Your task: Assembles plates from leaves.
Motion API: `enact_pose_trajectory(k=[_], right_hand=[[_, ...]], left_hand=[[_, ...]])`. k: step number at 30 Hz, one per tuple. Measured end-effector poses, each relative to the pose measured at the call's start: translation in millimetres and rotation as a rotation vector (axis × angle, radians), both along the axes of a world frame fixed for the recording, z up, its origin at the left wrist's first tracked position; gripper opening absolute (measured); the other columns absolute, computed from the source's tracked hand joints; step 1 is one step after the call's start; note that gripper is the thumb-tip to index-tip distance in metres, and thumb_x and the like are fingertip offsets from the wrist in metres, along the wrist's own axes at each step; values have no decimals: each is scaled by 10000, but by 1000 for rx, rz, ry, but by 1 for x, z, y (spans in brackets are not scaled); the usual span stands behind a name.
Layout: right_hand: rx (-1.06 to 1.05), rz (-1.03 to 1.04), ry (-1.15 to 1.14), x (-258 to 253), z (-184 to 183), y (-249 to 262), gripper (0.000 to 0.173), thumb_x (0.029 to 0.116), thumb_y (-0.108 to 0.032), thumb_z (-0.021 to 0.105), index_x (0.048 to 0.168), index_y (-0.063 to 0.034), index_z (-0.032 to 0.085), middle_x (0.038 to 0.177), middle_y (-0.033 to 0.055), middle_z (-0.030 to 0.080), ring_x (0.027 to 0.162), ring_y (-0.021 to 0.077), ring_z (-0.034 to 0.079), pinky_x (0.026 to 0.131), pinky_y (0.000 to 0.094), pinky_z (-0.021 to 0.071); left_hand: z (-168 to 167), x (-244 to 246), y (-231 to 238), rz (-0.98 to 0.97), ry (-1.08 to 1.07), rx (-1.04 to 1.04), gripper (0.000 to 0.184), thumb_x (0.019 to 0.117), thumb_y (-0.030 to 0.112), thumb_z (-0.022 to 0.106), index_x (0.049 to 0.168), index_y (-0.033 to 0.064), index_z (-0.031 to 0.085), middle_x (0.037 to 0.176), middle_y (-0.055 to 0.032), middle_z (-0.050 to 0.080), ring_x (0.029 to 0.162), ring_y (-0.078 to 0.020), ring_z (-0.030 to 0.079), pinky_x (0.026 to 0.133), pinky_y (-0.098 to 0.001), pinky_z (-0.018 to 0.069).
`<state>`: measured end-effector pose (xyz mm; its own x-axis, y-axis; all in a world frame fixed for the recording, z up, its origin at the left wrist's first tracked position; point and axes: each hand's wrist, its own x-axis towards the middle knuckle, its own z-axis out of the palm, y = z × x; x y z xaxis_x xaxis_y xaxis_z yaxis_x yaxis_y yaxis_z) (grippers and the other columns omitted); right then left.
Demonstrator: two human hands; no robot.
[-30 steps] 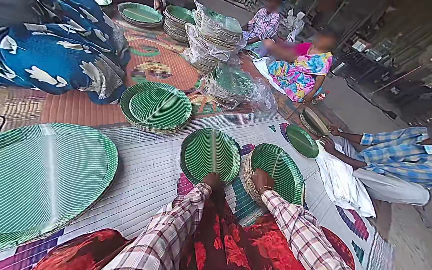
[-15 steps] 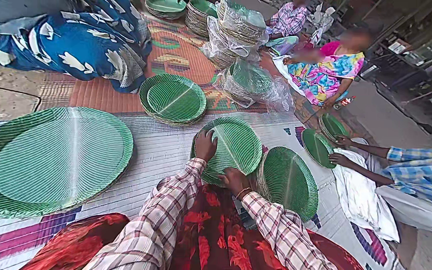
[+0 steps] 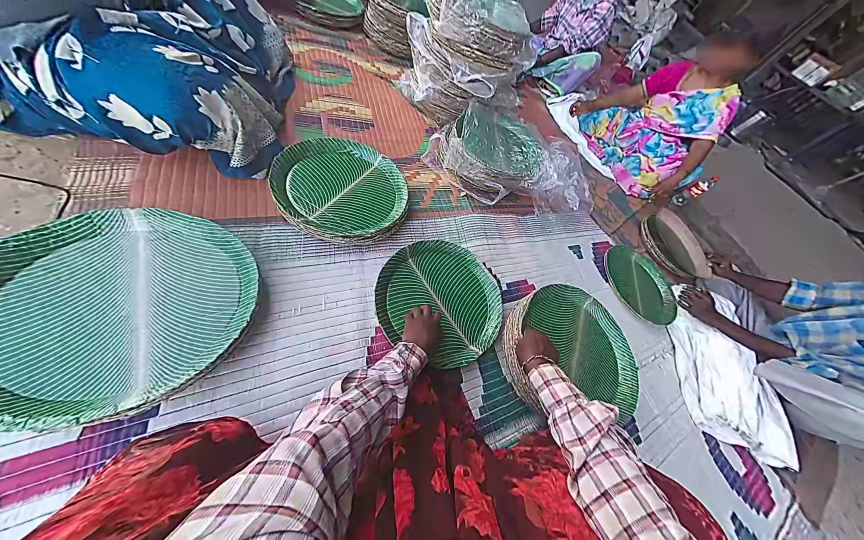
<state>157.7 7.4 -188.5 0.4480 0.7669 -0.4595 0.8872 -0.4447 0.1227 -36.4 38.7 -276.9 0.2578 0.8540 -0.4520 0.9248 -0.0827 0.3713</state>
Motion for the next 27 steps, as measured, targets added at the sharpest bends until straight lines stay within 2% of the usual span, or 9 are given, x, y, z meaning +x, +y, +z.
enact_pose_trajectory(k=[3,7,9,13,16,18,22,24,27], right_hand=[[32,-3,-9,3,4,1,356,1035,-175,551,1338,2,613,1352,223,649,1258,373,638,995,565,523],[98,7,28,11,18,4,495,1038,-439,602,1283,-11,641,1315,216,667,1255,356,635,999,553,506],[236,93,33,7,24,2,464,1064,-400,566,1265,10,650,1298,226,672,1235,365,643,1003,555,494],[615,478,126,-14,16,-4,344,1072,-199,548,1200,90,684,1207,291,684,1108,450,680,990,589,490],[578,646,205,-44,-6,-13,295,1065,-111,513,1213,67,697,1221,268,698,1117,438,691,981,570,519],[455,710,229,-61,-24,-18,300,1048,-55,486,1229,42,704,1253,249,698,1175,421,674,1022,545,510],[-17,670,230,-70,-30,-16,384,1106,-234,462,1365,3,620,1402,231,609,1313,389,584,1093,551,448],[9,555,216,-59,-18,-12,393,1109,-267,468,1367,-19,631,1393,213,623,1310,367,594,1093,540,455],[204,327,102,-32,6,-1,434,1079,-267,535,1428,-12,580,1418,226,599,1300,393,590,1067,543,468]], left_hand=[[-3,-1,-2,-13,5,10,491,1036,200,559,1484,9,494,1565,-301,385,1453,-499,366,1114,-657,379],[2,-9,7,41,-86,-25,524,1017,296,610,1436,-10,541,1554,-309,398,1434,-510,386,1082,-667,402],[10,-17,17,128,-222,-10,549,1037,370,589,1418,-24,555,1525,-314,445,1415,-503,432,1106,-668,393],[25,-23,38,295,-498,538,551,1095,380,449,1479,-10,511,1534,-312,452,1434,-468,439,1189,-593,329],[35,-19,50,379,-644,840,527,1093,349,428,1490,13,514,1576,-283,416,1480,-445,389,1208,-597,293],[37,-19,48,316,-578,778,527,1094,369,415,1500,51,524,1601,-262,397,1517,-424,337,1229,-589,249],[25,-21,26,86,-205,125,534,1057,318,551,1517,55,488,1651,-266,296,1554,-443,233,1239,-645,178],[-4,-20,13,42,-96,9,636,994,216,640,1576,93,414,1699,-246,180,1577,-447,151,1220,-680,181],[-23,-14,2,-4,-65,41,702,1012,237,617,1634,143,306,1718,-231,113,1588,-437,113,1232,-653,175]])
